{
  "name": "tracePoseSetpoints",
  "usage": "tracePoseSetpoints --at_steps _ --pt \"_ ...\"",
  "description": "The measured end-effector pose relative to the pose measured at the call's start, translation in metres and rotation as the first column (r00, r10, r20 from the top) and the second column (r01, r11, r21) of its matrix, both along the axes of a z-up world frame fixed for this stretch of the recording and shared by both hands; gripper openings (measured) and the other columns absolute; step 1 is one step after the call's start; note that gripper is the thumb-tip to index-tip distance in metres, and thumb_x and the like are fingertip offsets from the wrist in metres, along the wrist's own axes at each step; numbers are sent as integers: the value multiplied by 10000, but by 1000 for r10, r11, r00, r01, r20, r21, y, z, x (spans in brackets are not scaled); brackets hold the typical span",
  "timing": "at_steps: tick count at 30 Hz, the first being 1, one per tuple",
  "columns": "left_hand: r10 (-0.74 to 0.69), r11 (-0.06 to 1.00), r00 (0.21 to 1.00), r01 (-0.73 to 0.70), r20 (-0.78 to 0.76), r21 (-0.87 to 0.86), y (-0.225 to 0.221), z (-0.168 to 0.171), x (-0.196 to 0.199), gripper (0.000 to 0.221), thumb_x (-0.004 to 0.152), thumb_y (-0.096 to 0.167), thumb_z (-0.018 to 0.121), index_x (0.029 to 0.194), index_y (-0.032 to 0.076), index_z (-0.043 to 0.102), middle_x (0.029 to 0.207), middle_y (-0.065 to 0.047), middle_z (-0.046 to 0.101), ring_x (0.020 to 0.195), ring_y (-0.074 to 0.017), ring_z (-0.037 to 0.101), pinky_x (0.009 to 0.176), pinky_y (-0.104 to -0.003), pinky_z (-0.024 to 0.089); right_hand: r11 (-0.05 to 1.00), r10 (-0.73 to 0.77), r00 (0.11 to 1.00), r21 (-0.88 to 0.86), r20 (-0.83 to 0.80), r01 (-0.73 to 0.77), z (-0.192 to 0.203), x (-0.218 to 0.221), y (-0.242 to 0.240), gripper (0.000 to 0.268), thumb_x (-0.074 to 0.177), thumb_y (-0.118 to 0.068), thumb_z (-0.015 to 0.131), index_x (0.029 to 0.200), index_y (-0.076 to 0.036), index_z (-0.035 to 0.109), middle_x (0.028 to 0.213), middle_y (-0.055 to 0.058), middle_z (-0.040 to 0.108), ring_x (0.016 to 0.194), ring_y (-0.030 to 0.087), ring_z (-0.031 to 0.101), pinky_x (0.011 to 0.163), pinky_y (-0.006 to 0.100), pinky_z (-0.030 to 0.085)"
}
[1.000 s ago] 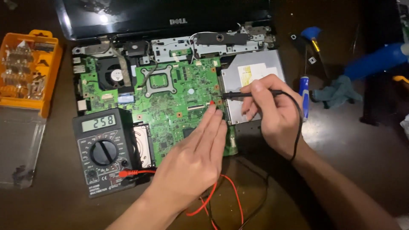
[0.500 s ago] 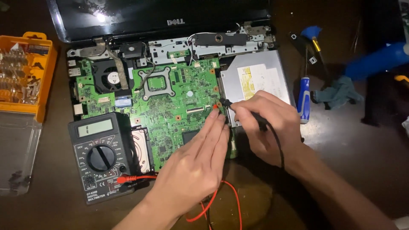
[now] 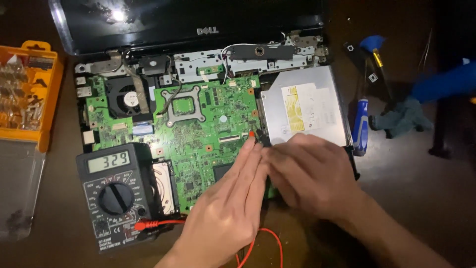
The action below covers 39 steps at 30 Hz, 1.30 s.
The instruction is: Using a digital multimeter to test various points on a laptop motherboard for diagnostic purposes.
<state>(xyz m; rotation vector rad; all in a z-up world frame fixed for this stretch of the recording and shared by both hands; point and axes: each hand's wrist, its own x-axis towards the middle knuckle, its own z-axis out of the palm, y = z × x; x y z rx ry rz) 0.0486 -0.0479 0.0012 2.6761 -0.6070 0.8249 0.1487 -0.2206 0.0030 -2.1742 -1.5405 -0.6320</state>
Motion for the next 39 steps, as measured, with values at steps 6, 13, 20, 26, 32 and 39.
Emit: tracePoseSetpoints --at_steps 6,13,20,26,32,39 --pt "35 998 994 -41 -106 -53 -2 1 -4 287 1064 -12 441 1211 -138 653 1401 -277 608 1312 -400 650 737 -284 628 998 46 999 -40 -16 -47 7 1 10 215 1044 -100 493 903 1 618 856 144 603 670 262 535 589 352 470" --pt "0 991 977 -29 -214 -129 4 4 -6 325 1044 -64 496 1350 -135 578 1492 -273 532 1384 -407 591 702 -287 638 995 93 993 -13 -70 -95 3 6 6 247 1043 -180 529 984 27 651 871 142 626 704 296 576 635 389 525" --pt "18 994 965 -46 -261 -100 5 1 -9 395 1024 -7 566 1407 -101 555 1523 -250 510 1390 -366 587 656 -292 609 992 122 982 -22 -141 -126 2 7 7 310 1069 -255 485 984 16 609 858 143 583 718 302 582 607 384 490" --pt "38 997 979 -52 -201 -65 9 3 -9 332 1060 19 494 1349 -111 594 1493 -252 539 1405 -335 568 829 -321 623 992 99 970 -57 -221 -114 1 1 10 158 1030 -122 535 1026 23 599 884 164 528 702 314 544 579 394 409" --pt "42 996 988 -54 -152 -71 8 3 -5 304 1065 13 475 1257 -173 620 1427 -298 583 1361 -364 610 755 -307 631 998 47 953 -22 -298 -56 2 -3 17 86 1005 -63 543 973 6 582 864 153 562 653 291 517 577 394 411" --pt "-33 953 975 -35 -218 -300 7 0 -3 308 1072 3 330 1058 -89 624 1415 -277 591 1441 -327 498 834 -373 593 996 66 959 -40 -275 -80 6 -2 17 96 1001 -40 538 969 38 583 792 152 545 607 303 469 555 404 372"
